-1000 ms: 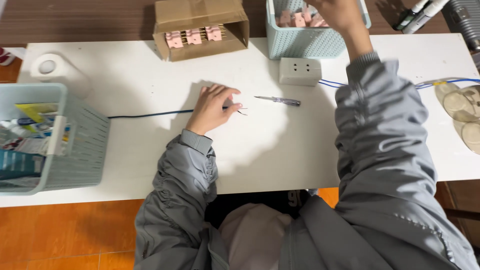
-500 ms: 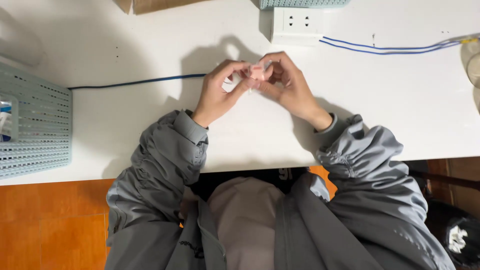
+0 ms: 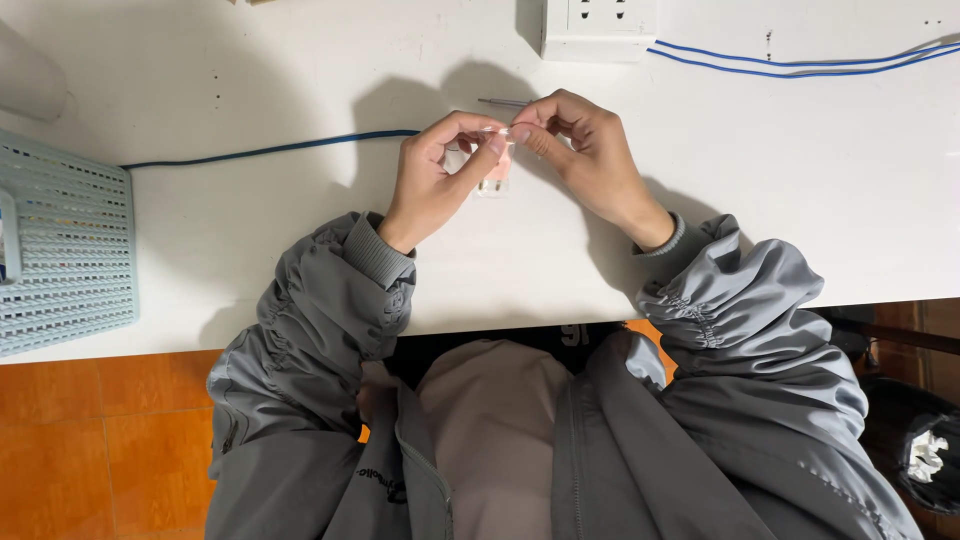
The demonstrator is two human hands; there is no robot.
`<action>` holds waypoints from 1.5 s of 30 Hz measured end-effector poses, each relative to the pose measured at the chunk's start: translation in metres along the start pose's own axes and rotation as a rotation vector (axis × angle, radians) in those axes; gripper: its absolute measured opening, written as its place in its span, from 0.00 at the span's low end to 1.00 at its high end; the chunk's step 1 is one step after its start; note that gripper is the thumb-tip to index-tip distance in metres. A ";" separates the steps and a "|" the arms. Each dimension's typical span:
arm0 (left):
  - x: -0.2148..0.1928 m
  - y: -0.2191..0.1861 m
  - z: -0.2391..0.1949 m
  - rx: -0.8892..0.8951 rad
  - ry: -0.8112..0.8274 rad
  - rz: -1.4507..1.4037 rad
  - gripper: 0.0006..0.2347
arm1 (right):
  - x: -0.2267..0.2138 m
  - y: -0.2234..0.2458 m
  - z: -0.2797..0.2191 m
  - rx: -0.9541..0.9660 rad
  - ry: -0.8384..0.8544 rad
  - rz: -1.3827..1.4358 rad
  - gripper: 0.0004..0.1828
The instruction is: Wiring an electrical plug by inserting wires into terminals and tightening screws with a screwdriver
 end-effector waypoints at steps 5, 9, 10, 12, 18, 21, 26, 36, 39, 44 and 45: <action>-0.002 -0.003 -0.001 -0.001 -0.036 0.085 0.03 | 0.008 0.022 -0.004 -0.185 0.023 -0.308 0.05; -0.001 -0.013 -0.003 0.035 -0.024 0.142 0.05 | 0.010 0.021 -0.004 -0.199 0.015 -0.326 0.05; -0.002 -0.013 -0.003 0.046 -0.030 0.140 0.05 | 0.012 0.021 -0.005 -0.209 0.019 -0.322 0.04; 0.000 -0.016 -0.004 0.056 -0.035 0.138 0.05 | 0.014 0.021 -0.005 -0.217 0.023 -0.317 0.04; 0.003 -0.015 -0.008 -0.018 -0.084 0.043 0.04 | 0.015 0.031 -0.009 -0.243 -0.073 -0.326 0.07; 0.007 -0.014 -0.010 -0.042 -0.101 -0.033 0.04 | 0.016 0.035 -0.011 -0.280 -0.107 -0.335 0.14; 0.012 0.007 -0.015 -0.189 -0.138 -0.265 0.06 | 0.019 0.032 -0.012 -0.276 -0.128 -0.331 0.20; -0.006 0.039 -0.005 -0.210 -0.153 -0.548 0.05 | 0.047 0.038 -0.022 -0.373 0.004 -0.263 0.19; -0.020 0.039 -0.005 -0.248 -0.317 -0.524 0.10 | 0.039 0.044 -0.021 -0.410 -0.040 -0.299 0.18; -0.025 0.051 -0.002 -0.140 -0.330 -0.740 0.09 | 0.038 0.041 -0.022 -0.416 -0.014 -0.300 0.22; -0.030 0.052 -0.001 -0.140 -0.331 -0.737 0.09 | 0.038 0.042 -0.021 -0.417 -0.014 -0.297 0.22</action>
Point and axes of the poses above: each hand's wrist, its own z-axis towards the middle knuckle, its own x-axis out of the palm, y = z × x, the point moved 10 cm from there along z, towards the middle knuckle, and after that the axes turned 6 degrees about -z, right-handed, at the moved point
